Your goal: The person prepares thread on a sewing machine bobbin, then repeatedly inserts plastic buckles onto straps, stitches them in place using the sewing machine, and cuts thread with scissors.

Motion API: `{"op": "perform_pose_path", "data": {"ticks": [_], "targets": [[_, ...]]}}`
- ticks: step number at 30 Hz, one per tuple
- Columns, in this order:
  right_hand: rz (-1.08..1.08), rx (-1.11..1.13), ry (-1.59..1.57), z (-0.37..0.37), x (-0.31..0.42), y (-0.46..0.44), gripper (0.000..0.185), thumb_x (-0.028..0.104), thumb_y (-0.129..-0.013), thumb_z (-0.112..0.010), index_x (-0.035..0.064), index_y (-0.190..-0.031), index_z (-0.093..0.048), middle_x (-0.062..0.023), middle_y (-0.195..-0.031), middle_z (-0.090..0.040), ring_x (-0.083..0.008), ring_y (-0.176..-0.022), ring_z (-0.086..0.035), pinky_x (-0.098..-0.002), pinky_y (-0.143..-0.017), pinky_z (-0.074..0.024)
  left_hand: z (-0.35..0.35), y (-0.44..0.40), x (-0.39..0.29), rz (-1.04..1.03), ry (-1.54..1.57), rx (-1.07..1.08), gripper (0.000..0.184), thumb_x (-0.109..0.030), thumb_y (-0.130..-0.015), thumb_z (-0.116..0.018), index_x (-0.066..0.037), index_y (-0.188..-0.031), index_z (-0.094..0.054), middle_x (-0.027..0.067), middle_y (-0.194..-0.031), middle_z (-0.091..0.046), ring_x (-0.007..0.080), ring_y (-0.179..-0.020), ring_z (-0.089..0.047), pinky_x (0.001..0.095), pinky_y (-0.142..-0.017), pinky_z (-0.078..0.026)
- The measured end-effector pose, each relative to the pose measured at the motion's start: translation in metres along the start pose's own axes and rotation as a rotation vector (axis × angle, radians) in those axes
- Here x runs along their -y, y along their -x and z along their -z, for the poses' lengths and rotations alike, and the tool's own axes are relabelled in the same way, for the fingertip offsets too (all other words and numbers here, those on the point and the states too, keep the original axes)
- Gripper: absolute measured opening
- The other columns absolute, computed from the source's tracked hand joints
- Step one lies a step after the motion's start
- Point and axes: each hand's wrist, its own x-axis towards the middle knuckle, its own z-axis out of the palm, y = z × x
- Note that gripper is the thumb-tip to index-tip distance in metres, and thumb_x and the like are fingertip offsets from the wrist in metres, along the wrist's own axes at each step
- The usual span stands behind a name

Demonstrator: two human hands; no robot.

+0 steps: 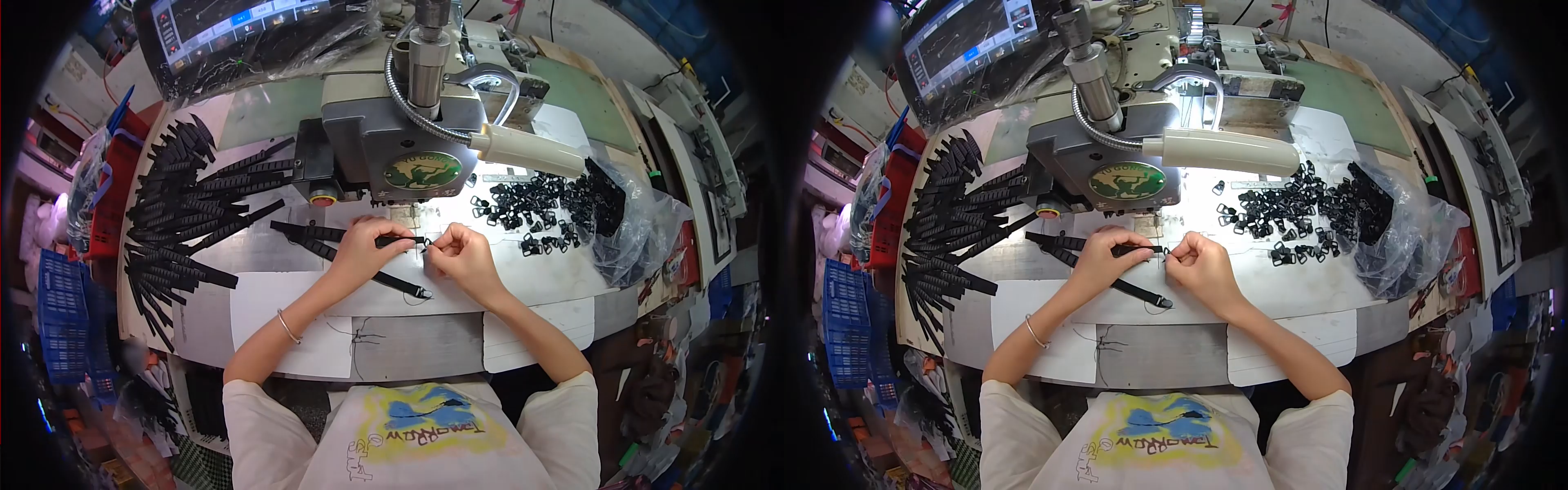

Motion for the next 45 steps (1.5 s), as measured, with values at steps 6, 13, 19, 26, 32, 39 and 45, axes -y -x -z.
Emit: {"op": "perform_pose_path", "data": {"ticks": [6, 13, 19, 26, 32, 39, 45], "targets": [[0.13, -0.088, 0.054, -0.014, -0.004, 0.006, 0.011, 0.003, -0.078, -0.063, -0.0007, -0.074, -0.054, -0.0036, -0.066, -0.059, -0.0053, -0.055, -0.054, -0.0186, -0.05, -0.0435, -0.004, 0.003, -0.011, -0.079, -0.085, -0.081, 0.013, -0.013, -0.069, -0.071, -0.005, -0.078, -0.067, 0.0045, -0.072, -0.063, 0.0173, -0.071, -0.055, 0.031, -0.078, -0.04], [0.435, -0.165, 0.363, -0.017, -0.007, 0.014, 0.008, 0.005, -0.077, -0.063, -0.0001, -0.078, -0.056, -0.0095, -0.066, -0.058, -0.0169, -0.056, -0.057, -0.0274, -0.052, -0.045, -0.005, 0.01, -0.021, -0.237, -0.149, -0.12, 0.008, -0.012, -0.07, -0.068, -0.008, -0.076, -0.065, 0.0027, -0.073, -0.06, 0.0204, -0.074, -0.054, 0.0352, -0.088, -0.036], [0.617, -0.12, 0.508, -0.011, -0.01, 0.01, 0.007, 0.0, -0.078, -0.061, -0.0011, -0.084, -0.058, -0.0115, -0.075, -0.06, -0.0205, -0.064, -0.061, -0.0284, -0.057, -0.048, -0.004, 0.013, -0.024, -0.211, -0.239, -0.122, 0.01, -0.011, -0.071, -0.069, -0.007, -0.078, -0.063, 0.003, -0.072, -0.06, 0.0194, -0.074, -0.055, 0.0346, -0.086, -0.038], [0.542, -0.056, 0.378, -0.012, -0.003, 0.011, 0.013, 0.003, -0.078, -0.062, 0.0001, -0.09, -0.06, -0.01, -0.081, -0.062, -0.0191, -0.068, -0.062, -0.0269, -0.057, -0.049, 0.001, 0.018, -0.036, 0.126, 0.225, -0.042, 0.021, -0.005, -0.073, -0.065, -0.005, -0.094, -0.061, 0.0035, -0.077, -0.059, 0.0158, -0.08, -0.058, 0.0286, -0.075, -0.044], [0.458, 0.072, 0.231, -0.004, -0.001, 0.009, 0.013, 0.002, -0.078, -0.062, -0.0021, -0.09, -0.062, -0.0099, -0.082, -0.063, -0.0142, -0.069, -0.063, -0.0238, -0.059, -0.0506, 0.01, 0.009, -0.019, -0.208, -0.076, 0.113, 0.023, -0.008, -0.072, -0.068, -0.005, -0.094, -0.061, 0.0042, -0.081, -0.061, 0.0175, -0.075, -0.057, 0.0285, -0.07, -0.044], [0.145, 0.158, 0.138, 0.0, 0.006, 0.007, 0.011, 0.002, -0.08, -0.061, -0.0048, -0.089, -0.062, -0.0055, -0.076, -0.064, -0.0082, -0.065, -0.06, -0.0206, -0.06, -0.0487, 0.009, 0.007, -0.014, -0.12, -0.083, 0.158, 0.013, -0.013, -0.074, -0.065, -0.003, -0.082, -0.062, 0.0077, -0.078, -0.06, 0.0238, -0.08, -0.056, 0.0351, -0.079, -0.042], [-0.131, 0.216, -0.084, 0.013, 0.005, -0.038, 0.007, 0.004, -0.08, -0.058, -0.0026, -0.079, -0.06, -0.006, -0.066, -0.061, -0.009, -0.046, -0.055, -0.0229, -0.044, -0.0466, 0.002, 0.001, 0.003, -0.523, -0.601, -0.13, 0.025, -0.013, -0.073, -0.064, -0.005, -0.097, -0.061, 0.0053, -0.089, -0.06, 0.022, -0.083, -0.057, 0.0364, -0.087, -0.044]]}}
